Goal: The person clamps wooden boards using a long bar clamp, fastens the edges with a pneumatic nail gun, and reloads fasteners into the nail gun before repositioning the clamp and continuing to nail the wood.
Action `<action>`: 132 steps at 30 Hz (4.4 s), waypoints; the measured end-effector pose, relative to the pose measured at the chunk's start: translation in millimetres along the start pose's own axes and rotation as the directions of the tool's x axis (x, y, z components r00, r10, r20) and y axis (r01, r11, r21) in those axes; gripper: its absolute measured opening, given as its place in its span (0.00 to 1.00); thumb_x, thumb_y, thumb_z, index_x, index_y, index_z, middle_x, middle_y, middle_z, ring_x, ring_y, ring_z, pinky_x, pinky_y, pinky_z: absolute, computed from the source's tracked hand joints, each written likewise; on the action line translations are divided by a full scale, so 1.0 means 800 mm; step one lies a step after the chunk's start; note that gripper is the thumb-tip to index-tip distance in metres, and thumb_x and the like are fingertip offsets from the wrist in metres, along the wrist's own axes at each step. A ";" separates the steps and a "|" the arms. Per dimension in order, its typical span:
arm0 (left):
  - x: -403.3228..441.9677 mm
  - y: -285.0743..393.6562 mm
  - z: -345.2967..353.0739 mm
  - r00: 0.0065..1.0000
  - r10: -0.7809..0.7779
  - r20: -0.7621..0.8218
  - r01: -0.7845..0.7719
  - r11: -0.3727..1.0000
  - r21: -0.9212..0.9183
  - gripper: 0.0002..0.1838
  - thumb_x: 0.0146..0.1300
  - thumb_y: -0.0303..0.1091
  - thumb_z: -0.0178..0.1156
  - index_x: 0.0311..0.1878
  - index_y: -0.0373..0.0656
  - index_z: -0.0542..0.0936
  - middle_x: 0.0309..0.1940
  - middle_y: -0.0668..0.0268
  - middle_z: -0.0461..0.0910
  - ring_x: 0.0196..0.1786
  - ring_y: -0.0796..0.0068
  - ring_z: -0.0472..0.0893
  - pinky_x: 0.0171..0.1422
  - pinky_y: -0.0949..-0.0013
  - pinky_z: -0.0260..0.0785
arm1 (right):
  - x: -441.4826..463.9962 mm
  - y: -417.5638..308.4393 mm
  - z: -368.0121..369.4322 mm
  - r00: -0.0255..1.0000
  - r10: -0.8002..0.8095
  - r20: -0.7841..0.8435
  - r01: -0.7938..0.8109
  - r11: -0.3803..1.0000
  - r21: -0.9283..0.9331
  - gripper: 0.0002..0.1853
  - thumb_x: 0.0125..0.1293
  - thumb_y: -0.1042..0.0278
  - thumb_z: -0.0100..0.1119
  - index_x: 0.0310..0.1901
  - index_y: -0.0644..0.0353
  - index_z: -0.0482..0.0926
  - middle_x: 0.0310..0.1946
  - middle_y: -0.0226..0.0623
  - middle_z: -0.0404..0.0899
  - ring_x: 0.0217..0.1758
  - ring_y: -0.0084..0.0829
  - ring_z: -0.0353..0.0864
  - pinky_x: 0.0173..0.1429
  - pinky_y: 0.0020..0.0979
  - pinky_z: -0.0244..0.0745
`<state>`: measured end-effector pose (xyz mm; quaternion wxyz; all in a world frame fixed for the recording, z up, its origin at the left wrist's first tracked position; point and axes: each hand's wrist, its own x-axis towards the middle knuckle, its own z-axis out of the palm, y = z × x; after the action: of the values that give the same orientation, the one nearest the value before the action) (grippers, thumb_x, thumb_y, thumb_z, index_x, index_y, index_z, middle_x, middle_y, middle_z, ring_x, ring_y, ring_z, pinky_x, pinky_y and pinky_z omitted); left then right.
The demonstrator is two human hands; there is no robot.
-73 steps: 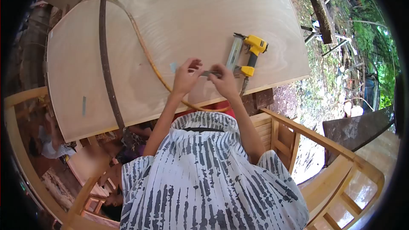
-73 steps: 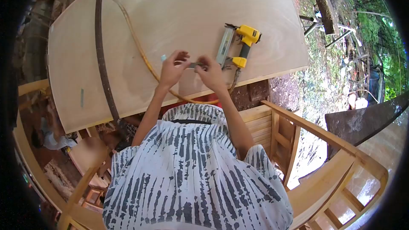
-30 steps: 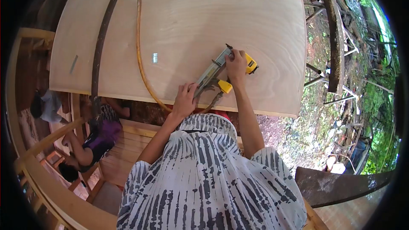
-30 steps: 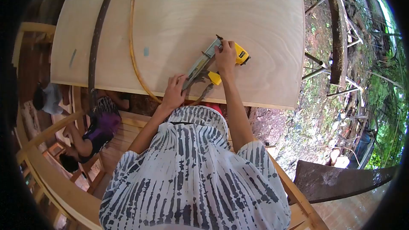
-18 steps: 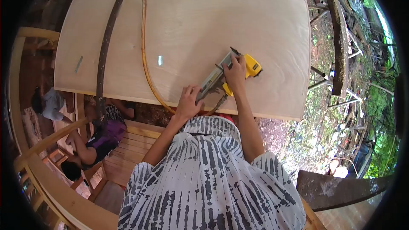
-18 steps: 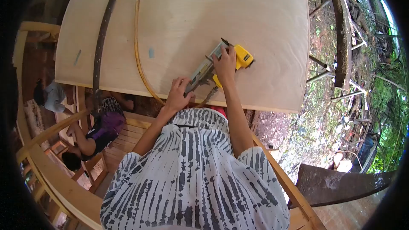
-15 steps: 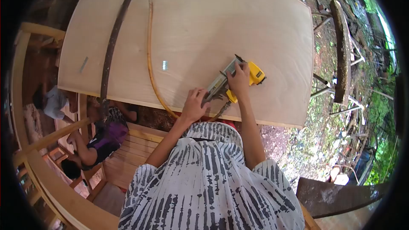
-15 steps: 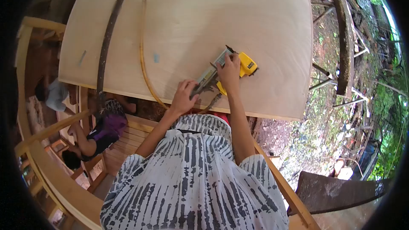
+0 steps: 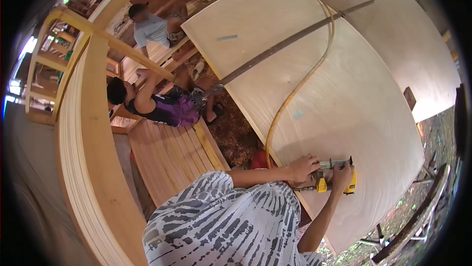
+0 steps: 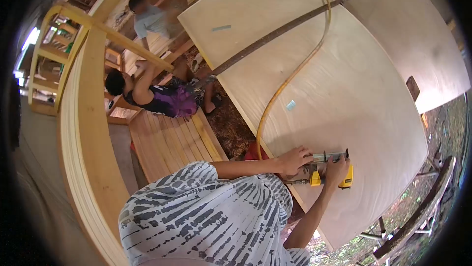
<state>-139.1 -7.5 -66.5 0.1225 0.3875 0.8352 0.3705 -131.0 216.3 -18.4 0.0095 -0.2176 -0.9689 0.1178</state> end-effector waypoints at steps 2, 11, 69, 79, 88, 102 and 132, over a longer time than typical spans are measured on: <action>-0.006 -0.007 0.007 0.999 -0.038 -0.013 0.038 0.999 0.017 0.35 0.54 0.31 0.72 0.69 0.44 0.77 0.66 0.53 0.73 0.69 0.45 0.72 0.73 0.47 0.71 | -0.007 -0.004 -0.002 0.995 0.006 -0.101 -0.007 1.000 -0.003 0.17 0.64 0.62 0.73 0.46 0.69 0.88 0.45 0.54 0.84 0.51 0.57 0.87 0.53 0.53 0.83; -0.022 -0.012 -0.013 0.999 -0.033 -0.009 0.033 0.999 -0.004 0.38 0.54 0.31 0.72 0.72 0.49 0.75 0.64 0.55 0.74 0.67 0.44 0.73 0.74 0.46 0.70 | -0.028 0.026 0.048 0.933 -0.192 -0.304 0.192 0.981 -0.029 0.09 0.67 0.68 0.72 0.44 0.63 0.91 0.41 0.44 0.85 0.44 0.47 0.86 0.49 0.48 0.81; 0.176 -0.029 -0.001 0.954 -0.204 0.220 0.281 0.863 -0.420 0.12 0.67 0.30 0.69 0.52 0.39 0.90 0.41 0.53 0.92 0.42 0.59 0.93 0.51 0.60 0.84 | -0.033 -0.033 0.044 0.929 -0.013 -0.369 0.109 0.964 0.241 0.08 0.62 0.79 0.64 0.43 0.65 0.82 0.48 0.47 0.82 0.51 0.50 0.81 0.56 0.46 0.81; 0.182 -0.020 0.001 0.963 -0.195 0.187 0.254 0.889 -0.381 0.15 0.67 0.28 0.69 0.56 0.39 0.88 0.44 0.55 0.92 0.45 0.59 0.92 0.53 0.60 0.83 | -0.033 -0.021 0.046 0.919 0.051 -0.392 0.048 0.970 0.239 0.08 0.65 0.71 0.71 0.44 0.60 0.88 0.47 0.38 0.88 0.57 0.44 0.82 0.60 0.46 0.76; 0.191 -0.001 0.007 0.993 -0.028 0.111 0.050 0.977 -0.206 0.22 0.66 0.29 0.67 0.64 0.45 0.86 0.57 0.52 0.85 0.58 0.49 0.85 0.68 0.50 0.76 | -0.037 -0.032 0.036 0.892 0.186 -0.412 -0.143 0.981 0.133 0.17 0.68 0.65 0.68 0.57 0.60 0.87 0.62 0.35 0.84 0.67 0.44 0.77 0.69 0.49 0.71; 0.183 -0.017 0.005 0.989 0.046 0.141 -0.017 0.980 -0.199 0.21 0.67 0.26 0.63 0.63 0.46 0.85 0.54 0.50 0.87 0.57 0.42 0.85 0.64 0.47 0.79 | -0.027 -0.022 0.013 0.969 0.039 -0.245 -0.054 0.997 -0.055 0.25 0.61 0.58 0.72 0.60 0.55 0.86 0.64 0.30 0.83 0.70 0.38 0.75 0.66 0.46 0.69; 0.191 -0.049 0.071 0.972 -0.222 0.081 0.235 0.864 -0.446 0.16 0.53 0.40 0.69 0.43 0.44 0.93 0.34 0.52 0.91 0.35 0.54 0.90 0.42 0.52 0.80 | 0.009 0.006 0.005 0.999 0.010 0.035 -0.004 0.984 -0.176 0.28 0.58 0.45 0.76 0.51 0.59 0.85 0.50 0.50 0.84 0.58 0.54 0.83 0.59 0.55 0.79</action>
<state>-235.2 118.5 -121.4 0.2636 0.2518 0.7641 0.5322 -135.5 222.5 -24.0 -0.0275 -0.2189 -0.9747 0.0355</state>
